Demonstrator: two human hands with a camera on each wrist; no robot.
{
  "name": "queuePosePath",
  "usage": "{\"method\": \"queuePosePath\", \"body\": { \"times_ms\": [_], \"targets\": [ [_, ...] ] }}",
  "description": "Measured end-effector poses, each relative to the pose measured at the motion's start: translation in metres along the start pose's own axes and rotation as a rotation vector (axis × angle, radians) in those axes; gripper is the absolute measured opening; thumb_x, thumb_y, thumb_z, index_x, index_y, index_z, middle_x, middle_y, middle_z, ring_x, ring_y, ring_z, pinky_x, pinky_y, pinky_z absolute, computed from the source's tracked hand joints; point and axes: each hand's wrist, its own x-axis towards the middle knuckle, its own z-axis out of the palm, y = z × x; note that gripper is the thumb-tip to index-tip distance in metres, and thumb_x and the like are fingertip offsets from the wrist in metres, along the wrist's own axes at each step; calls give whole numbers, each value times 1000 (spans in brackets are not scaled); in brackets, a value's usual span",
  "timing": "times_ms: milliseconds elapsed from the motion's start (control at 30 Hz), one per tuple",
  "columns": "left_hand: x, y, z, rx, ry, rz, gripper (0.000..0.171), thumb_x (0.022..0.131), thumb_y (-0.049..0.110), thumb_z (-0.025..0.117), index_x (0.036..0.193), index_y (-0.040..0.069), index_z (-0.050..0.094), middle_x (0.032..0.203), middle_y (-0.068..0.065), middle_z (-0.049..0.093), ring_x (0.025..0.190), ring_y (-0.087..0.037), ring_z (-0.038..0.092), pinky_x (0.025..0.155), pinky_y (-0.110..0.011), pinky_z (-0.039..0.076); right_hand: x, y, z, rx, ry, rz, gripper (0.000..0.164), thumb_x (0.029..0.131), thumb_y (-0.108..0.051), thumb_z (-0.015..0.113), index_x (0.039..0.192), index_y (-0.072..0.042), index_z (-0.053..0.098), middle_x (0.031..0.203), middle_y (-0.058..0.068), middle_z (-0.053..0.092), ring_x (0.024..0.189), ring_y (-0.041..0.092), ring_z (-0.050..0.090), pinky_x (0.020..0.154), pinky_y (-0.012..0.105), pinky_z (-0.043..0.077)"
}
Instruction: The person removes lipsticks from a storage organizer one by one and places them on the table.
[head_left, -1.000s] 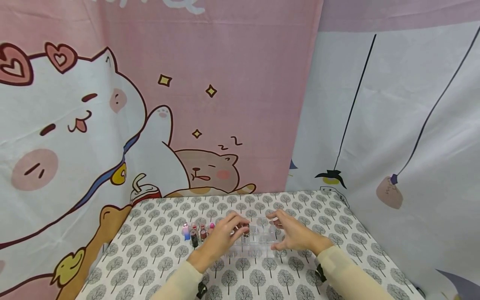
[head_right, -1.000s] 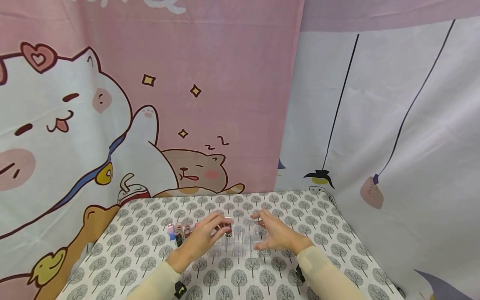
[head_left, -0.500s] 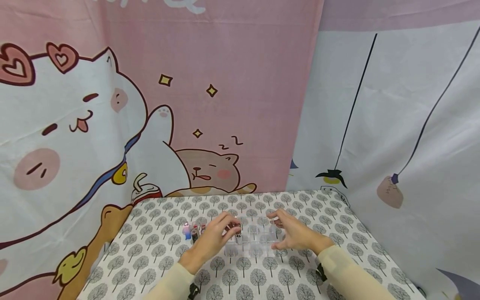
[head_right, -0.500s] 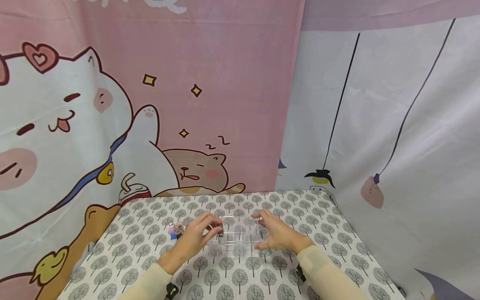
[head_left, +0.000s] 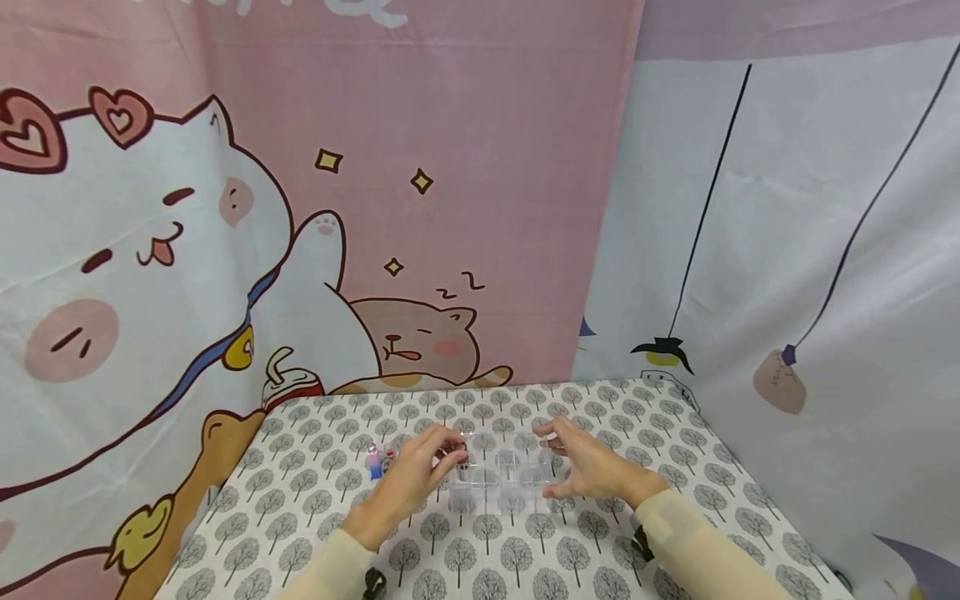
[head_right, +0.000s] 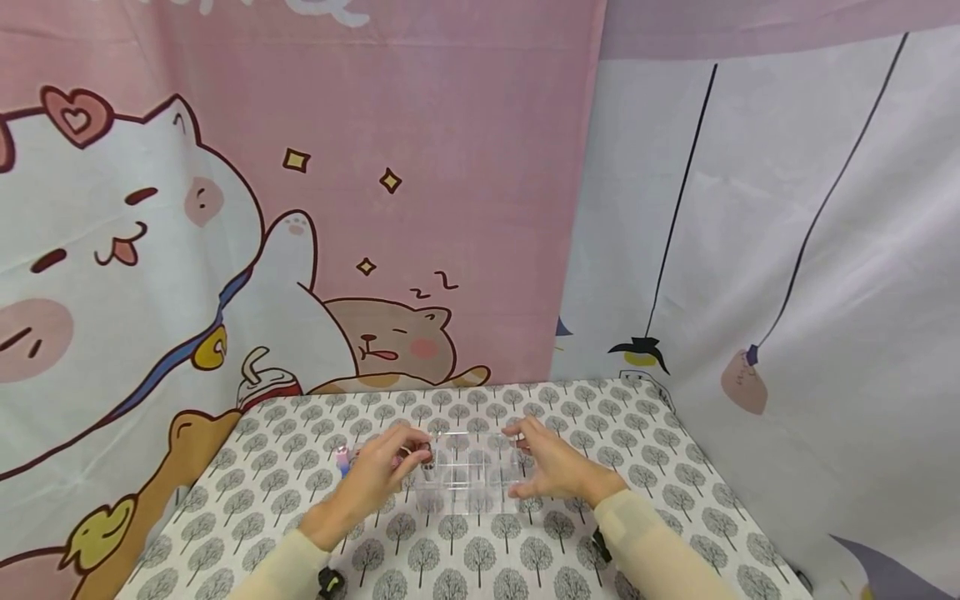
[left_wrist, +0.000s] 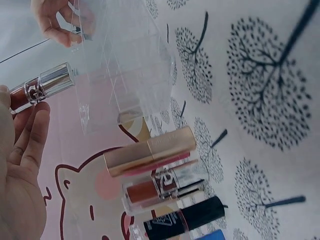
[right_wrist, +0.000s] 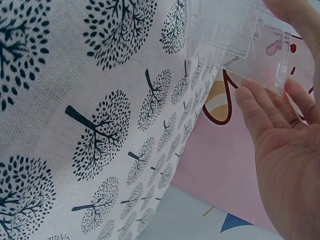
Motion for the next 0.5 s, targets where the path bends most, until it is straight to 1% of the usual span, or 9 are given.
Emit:
{"method": "queuePosePath", "body": {
  "times_ms": [100,167,233,333,400,433,500],
  "targets": [
    [-2,0,-5,1,-18,-41,26,111,17,79,134,6,76,118,0,80,102,-9,78,90,-21,71,0,0,-1,-3,3,2,101,85,-33,106,166,-12,48,170,15,55,152,44,66,127,52,61],
    [-4,-1,-8,-20,-24,-50,27,111,16,78,136,6,75,119,-1,79,101,-11,79,85,-18,71,0,-1,-1,-6,4,5,101,85,-32,106,166,-13,48,170,14,55,152,42,66,127,52,61],
    [-6,-3,-11,-32,-18,-47,27,111,14,78,137,7,75,120,-1,78,100,-10,79,85,-17,71,0,-1,-1,-5,4,5,100,85,-30,106,166,-13,49,170,14,55,152,42,66,127,52,60],
    [-9,-6,-15,-62,-10,-39,27,111,11,78,138,8,74,120,-1,77,87,-5,76,80,-16,70,0,-1,-1,-11,4,5,101,85,-32,106,166,-13,49,170,13,55,152,41,66,127,51,61],
    [-12,-6,-17,-68,-8,-41,28,111,11,78,138,9,73,118,0,77,80,3,71,82,-18,71,0,-1,0,-11,3,3,101,85,-32,106,166,-13,48,170,13,55,151,41,67,127,51,61],
    [-13,-7,-18,-82,-12,-45,28,111,10,77,139,9,73,117,1,77,77,5,68,81,-18,71,0,-1,0,-13,3,2,101,85,-32,106,166,-13,48,170,13,55,151,40,67,127,51,61],
    [-15,-8,-21,-94,-17,-48,30,112,10,76,141,10,72,116,2,76,73,9,65,81,-19,71,0,-1,1,-8,3,0,101,85,-32,106,166,-13,48,169,13,55,151,39,67,127,50,61]
  ]
}}
